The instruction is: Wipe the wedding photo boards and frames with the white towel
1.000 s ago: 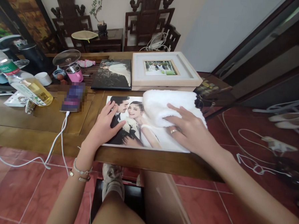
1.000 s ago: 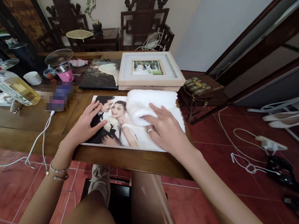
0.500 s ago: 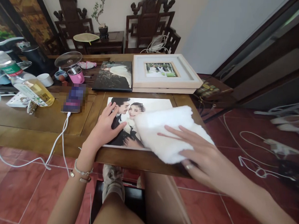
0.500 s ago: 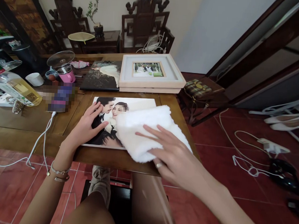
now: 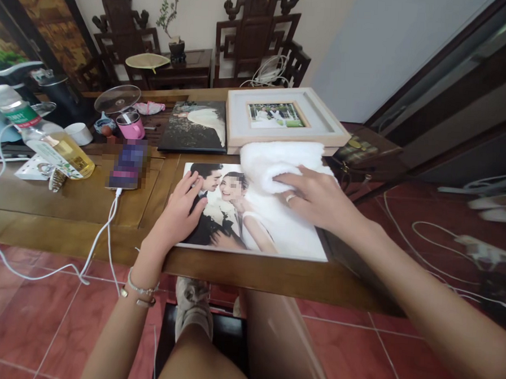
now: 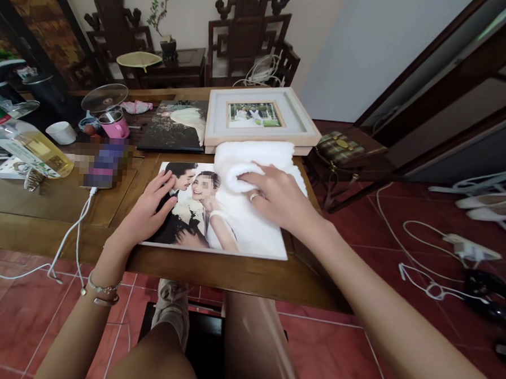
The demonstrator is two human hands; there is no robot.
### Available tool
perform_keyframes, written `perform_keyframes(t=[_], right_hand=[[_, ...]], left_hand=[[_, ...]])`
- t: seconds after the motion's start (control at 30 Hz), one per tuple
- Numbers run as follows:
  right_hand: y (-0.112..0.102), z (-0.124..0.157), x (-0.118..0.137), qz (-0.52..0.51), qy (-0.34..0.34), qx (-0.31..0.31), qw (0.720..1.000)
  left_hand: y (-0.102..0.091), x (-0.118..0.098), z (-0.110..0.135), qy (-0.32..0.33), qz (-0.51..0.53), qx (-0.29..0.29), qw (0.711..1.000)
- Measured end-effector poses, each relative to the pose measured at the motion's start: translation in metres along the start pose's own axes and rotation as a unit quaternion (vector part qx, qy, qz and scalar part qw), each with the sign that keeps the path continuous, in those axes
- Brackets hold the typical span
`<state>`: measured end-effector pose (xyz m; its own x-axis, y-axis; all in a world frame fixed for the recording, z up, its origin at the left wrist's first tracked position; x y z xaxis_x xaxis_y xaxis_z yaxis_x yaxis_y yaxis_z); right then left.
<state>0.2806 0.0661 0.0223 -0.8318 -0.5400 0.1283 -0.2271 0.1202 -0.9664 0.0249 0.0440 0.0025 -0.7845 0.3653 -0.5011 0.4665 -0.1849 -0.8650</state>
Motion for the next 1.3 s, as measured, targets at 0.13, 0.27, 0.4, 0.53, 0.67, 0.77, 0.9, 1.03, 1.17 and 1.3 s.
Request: perform_keyframes(t=[0.13,0.27,0.4,0.53,0.67,0.77,0.9,1.03,1.17,1.3], right_hand=[[-0.011,0.035,0.037,0.011,-0.047,-0.012,0.999],[-0.021,0.072,0.067,0.000,-0.101,-0.006,0.995],[-0.025,0.089,0.085,-0.045,-0.121,0.037,0.991],[-0.027,0.076,0.083,-0.043,-0.124,0.035,0.991],[-0.021,0.042,0.053,0.001,-0.100,0.008,0.995],[-0.012,0.014,0.027,0.023,-0.047,0.015,0.999],[-0.005,-0.011,0.008,0.021,0.022,0.020,0.999],[-0.005,-0.008,0.012,0.010,0.015,0.010,1.000],[-0.007,0.020,0.027,-0.003,-0.037,0.000,0.999],[-0.012,0.062,0.050,-0.042,-0.101,0.000,0.994]], left_hand=[[-0.002,-0.001,0.000,0.000,0.000,0.000,1.000],[-0.002,0.001,-0.011,0.002,-0.001,-0.004,1.000],[-0.003,0.003,-0.019,0.007,0.000,-0.008,1.000],[-0.008,0.003,-0.012,0.007,0.000,-0.007,1.000],[-0.007,0.000,-0.001,0.014,-0.005,-0.007,1.000],[-0.003,-0.001,0.003,0.011,-0.002,-0.007,1.000],[0.000,-0.001,0.005,0.012,0.003,-0.007,1.000],[-0.001,-0.002,0.004,0.006,0.002,-0.001,1.000],[-0.001,-0.003,0.002,0.004,0.003,-0.001,1.000],[-0.002,-0.001,-0.003,0.000,0.000,0.003,1.000]])
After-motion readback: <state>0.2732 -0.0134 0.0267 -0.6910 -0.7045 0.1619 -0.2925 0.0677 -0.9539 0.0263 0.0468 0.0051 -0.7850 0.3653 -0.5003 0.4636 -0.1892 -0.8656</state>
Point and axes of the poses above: each hand's wrist, its own z-axis away from the middle knuckle, its own y-axis out of the palm, x = y × z, the point moved 4 cm from there along -z, towards the middle knuckle, and after that the axes turned 10 degrees about x, right-handed, at the moved point
